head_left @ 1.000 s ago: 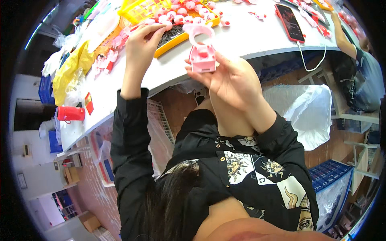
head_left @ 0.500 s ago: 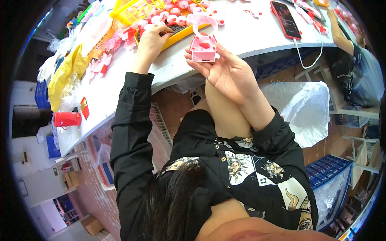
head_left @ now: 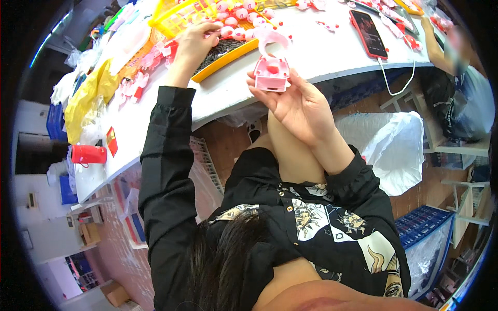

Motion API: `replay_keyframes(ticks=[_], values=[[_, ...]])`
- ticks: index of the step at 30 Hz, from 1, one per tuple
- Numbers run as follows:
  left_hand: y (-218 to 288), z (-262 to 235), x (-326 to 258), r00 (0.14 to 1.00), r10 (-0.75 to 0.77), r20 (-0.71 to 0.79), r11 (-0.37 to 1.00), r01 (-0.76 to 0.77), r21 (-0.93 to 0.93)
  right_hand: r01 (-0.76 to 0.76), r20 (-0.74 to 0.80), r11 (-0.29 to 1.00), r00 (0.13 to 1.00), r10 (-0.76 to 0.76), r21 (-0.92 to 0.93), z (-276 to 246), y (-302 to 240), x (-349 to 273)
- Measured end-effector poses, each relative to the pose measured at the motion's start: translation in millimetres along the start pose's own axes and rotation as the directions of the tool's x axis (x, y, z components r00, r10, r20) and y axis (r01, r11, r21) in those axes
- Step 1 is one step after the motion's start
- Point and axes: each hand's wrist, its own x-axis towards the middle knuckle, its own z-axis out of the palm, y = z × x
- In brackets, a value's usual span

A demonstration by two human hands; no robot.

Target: The person assembles plastic toys by hand, picking up components from the table and fitting the pieces together.

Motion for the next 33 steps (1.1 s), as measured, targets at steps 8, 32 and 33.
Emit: replay_keyframes(ticks=[8,32,33], values=[[61.0,44.2,20.0,0.970,0.233,0.064,0.973,-0.233,-0.004,0.293,-0.060,0.951,0.952,-0.300,-0.102,-2.4,3.2,-21.7],[129.3,-71.5,-137.8,0.953,-0.296,0.068,0.423,0.195,-0.885,-0.368,0.005,0.930,0.930,0.368,-0.014,-26.1,51.0,-74.8],[128.1,-73.7,-148.5,0.950,-0.307,0.057,0.414,0.187,-0.891,-0.429,-0.017,0.903,0.903,0.429,-0.001,-28.3,54.1,-76.8]])
